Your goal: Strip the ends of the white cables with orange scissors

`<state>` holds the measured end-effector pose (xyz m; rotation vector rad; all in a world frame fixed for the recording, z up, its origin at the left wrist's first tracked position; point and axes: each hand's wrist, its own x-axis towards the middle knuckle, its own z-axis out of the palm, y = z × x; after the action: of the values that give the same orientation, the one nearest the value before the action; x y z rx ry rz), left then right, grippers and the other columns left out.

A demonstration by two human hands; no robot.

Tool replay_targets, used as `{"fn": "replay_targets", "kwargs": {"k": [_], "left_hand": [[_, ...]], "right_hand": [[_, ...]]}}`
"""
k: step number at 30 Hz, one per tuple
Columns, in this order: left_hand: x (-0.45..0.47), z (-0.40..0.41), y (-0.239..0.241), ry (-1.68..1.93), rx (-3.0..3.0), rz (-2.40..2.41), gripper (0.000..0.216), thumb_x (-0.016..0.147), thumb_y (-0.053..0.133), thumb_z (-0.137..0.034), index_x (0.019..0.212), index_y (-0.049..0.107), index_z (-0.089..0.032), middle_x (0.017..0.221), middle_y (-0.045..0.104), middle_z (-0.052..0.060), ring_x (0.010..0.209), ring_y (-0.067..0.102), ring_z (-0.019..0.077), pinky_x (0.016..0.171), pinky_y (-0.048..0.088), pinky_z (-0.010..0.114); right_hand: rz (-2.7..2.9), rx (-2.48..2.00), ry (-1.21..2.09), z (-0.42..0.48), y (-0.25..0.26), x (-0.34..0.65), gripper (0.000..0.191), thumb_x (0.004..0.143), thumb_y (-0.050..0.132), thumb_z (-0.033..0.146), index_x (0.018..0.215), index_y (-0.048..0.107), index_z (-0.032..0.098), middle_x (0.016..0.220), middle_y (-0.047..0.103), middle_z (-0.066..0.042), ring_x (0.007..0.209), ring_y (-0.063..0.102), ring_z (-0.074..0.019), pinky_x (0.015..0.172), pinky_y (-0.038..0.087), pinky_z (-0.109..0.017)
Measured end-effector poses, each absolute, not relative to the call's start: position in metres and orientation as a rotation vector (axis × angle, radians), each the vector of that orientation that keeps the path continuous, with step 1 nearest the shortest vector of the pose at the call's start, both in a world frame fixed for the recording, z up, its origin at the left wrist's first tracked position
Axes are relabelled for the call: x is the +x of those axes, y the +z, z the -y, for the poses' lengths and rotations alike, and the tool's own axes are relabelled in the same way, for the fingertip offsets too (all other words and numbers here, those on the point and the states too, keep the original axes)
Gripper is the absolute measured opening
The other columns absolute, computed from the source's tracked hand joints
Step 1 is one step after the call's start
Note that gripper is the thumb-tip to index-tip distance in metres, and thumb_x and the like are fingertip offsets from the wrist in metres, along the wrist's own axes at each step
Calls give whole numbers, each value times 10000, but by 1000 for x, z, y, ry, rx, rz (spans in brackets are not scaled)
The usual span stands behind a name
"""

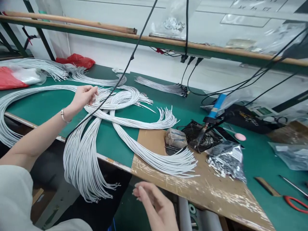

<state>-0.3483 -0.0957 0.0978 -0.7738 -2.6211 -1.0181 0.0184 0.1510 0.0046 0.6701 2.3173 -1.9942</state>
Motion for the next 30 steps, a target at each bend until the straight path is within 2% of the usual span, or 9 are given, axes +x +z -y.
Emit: {"fn": "replay_targets", "kwargs": {"k": [2, 4, 7, 10, 12, 17, 20, 24, 30], "left_hand": [[-372, 102, 83, -913, -708, 2676, 578, 1004, 483, -675, 957, 720, -150, 561, 572, 11, 498, 580, 184, 560, 472, 297], [-389, 101, 63, -779, -722, 2724, 603, 841, 715, -710, 1007, 766, -132, 649, 605, 45, 687, 659, 263, 707, 530, 367], [-403, 90, 38, -580, -792, 2731, 714, 734, 788, -764, 1059, 797, -129, 1004, 656, 161, 1107, 626, 390, 995, 484, 484], [-416, 76, 31, -405, -921, 2748, 721, 751, 752, -786, 1042, 793, -127, 1247, 620, 226, 1323, 484, 454, 1126, 359, 539], [-427, 69, 33, -326, -1035, 2784, 712, 754, 755, -769, 1078, 773, -135, 1270, 641, 216, 1315, 505, 431, 1111, 369, 495], [-443, 69, 35, -243, -1232, 2922, 595, 845, 671, -725, 1112, 720, -195, 1146, 758, 112, 1012, 690, 280, 852, 463, 309], [-441, 70, 30, -235, -1200, 2954, 563, 917, 580, -696, 1172, 686, -205, 1230, 752, 119, 1065, 700, 291, 838, 464, 306], [-438, 70, 27, -219, -1179, 2992, 483, 905, 617, -573, 1204, 668, -196, 1278, 727, 128, 1145, 688, 315, 891, 483, 328], [-443, 66, 35, -204, -1217, 3096, 452, 824, 736, -393, 1214, 681, -171, 1238, 711, 137, 1069, 714, 324, 902, 542, 385]], "right_hand": [[-2367, 600, -2005, -151, 6, -4, 513, 848, 751, 690, 955, 824, 194, 948, 813, -123, 925, 796, -294, 849, 665, -322], [-2386, 521, -2011, -145, 0, -26, 532, 856, 733, 702, 949, 807, 183, 927, 805, -124, 906, 789, -287, 843, 655, -330], [-2385, 415, -2003, -131, -10, -52, 579, 855, 695, 746, 902, 785, 176, 881, 789, -119, 860, 763, -269, 806, 627, -322], [-2344, 321, -1954, -119, -10, -69, 614, 846, 671, 784, 870, 779, 180, 864, 778, -111, 835, 739, -257, 767, 599, -310], [-2330, 268, -1921, -118, -3, -77, 597, 860, 669, 769, 866, 784, 183, 857, 774, -105, 825, 730, -248, 751, 591, -301], [-2365, 138, -1937, -136, 38, -114, 525, 840, 747, 701, 796, 803, 181, 776, 769, -102, 749, 728, -229, 707, 618, -297], [-2287, 137, -2058, -154, 56, -154, 490, 806, 825, 649, 776, 813, 161, 781, 777, -104, 748, 735, -209, 703, 626, -280], [-1912, 466, -2371, -177, 47, -219, 447, 737, 934, 533, 850, 816, 116, 862, 802, -121, 826, 774, -215, 747, 641, -267], [-1711, 882, -2394, -197, 11, -336, 274, 974, 758, 397, 1049, 723, 136, 1022, 764, -75, 927, 749, -181, 835, 644, -326]]}}
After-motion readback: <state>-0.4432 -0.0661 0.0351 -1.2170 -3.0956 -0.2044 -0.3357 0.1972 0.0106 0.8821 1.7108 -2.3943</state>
